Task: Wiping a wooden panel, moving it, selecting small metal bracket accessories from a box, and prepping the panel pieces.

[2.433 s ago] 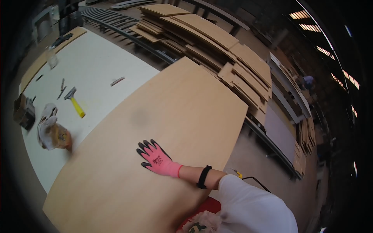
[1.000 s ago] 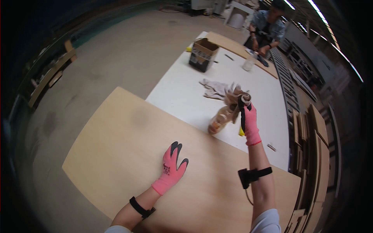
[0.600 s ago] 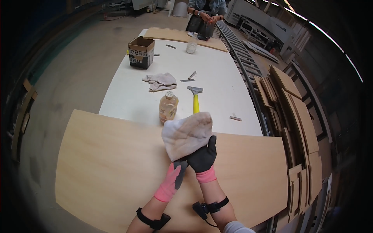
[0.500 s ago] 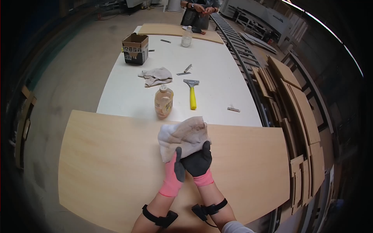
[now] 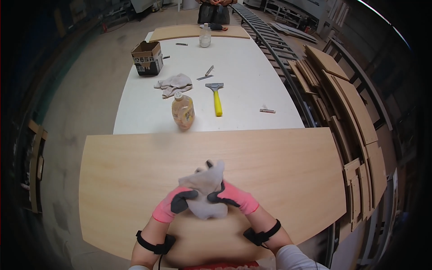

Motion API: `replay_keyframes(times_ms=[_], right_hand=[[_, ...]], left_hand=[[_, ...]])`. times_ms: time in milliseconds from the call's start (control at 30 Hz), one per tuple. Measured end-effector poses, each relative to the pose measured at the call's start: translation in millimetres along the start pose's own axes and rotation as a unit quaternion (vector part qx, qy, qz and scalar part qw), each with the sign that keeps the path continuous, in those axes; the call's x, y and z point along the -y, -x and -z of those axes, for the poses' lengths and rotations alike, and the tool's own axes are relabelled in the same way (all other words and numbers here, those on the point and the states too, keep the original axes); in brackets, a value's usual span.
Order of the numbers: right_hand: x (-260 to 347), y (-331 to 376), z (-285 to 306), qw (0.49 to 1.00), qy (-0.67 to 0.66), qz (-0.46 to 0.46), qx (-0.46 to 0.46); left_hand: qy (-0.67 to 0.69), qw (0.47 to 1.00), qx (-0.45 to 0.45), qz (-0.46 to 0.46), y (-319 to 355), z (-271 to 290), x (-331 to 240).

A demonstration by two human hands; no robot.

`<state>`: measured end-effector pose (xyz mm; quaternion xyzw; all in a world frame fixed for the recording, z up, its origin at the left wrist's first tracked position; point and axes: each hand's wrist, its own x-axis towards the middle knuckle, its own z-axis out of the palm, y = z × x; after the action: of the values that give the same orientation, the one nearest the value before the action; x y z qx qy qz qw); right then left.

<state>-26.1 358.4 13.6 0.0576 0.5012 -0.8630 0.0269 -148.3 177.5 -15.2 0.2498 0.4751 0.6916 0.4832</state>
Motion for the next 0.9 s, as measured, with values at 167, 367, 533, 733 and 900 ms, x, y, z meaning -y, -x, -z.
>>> replay_keyframes(times_ms=[167, 367, 533, 733, 900], right_hand=[[-28, 17, 2, 0.984, -0.121, -0.095, -0.084], [-22, -14, -18, 0.664, 0.727, 0.012, -0.175], [-110, -86, -56, 0.632, 0.750, 0.067, 0.181], [-4, -98, 188, 0.517, 0.776, -0.039, -0.360], [64, 54, 354, 0.416, 0.626, -0.266, -0.603]], left_hand=[[-0.163, 0.983, 0.048, 0.070, -11, -34, -77], [-0.204, 0.936, -0.277, -0.068, -39, 57, -81], [-0.350, 0.881, -0.303, -0.099, -163, 97, -21], [-0.295, 0.854, -0.365, -0.227, -230, 92, 0], [-0.236, 0.850, -0.407, -0.236, -253, 88, 3]])
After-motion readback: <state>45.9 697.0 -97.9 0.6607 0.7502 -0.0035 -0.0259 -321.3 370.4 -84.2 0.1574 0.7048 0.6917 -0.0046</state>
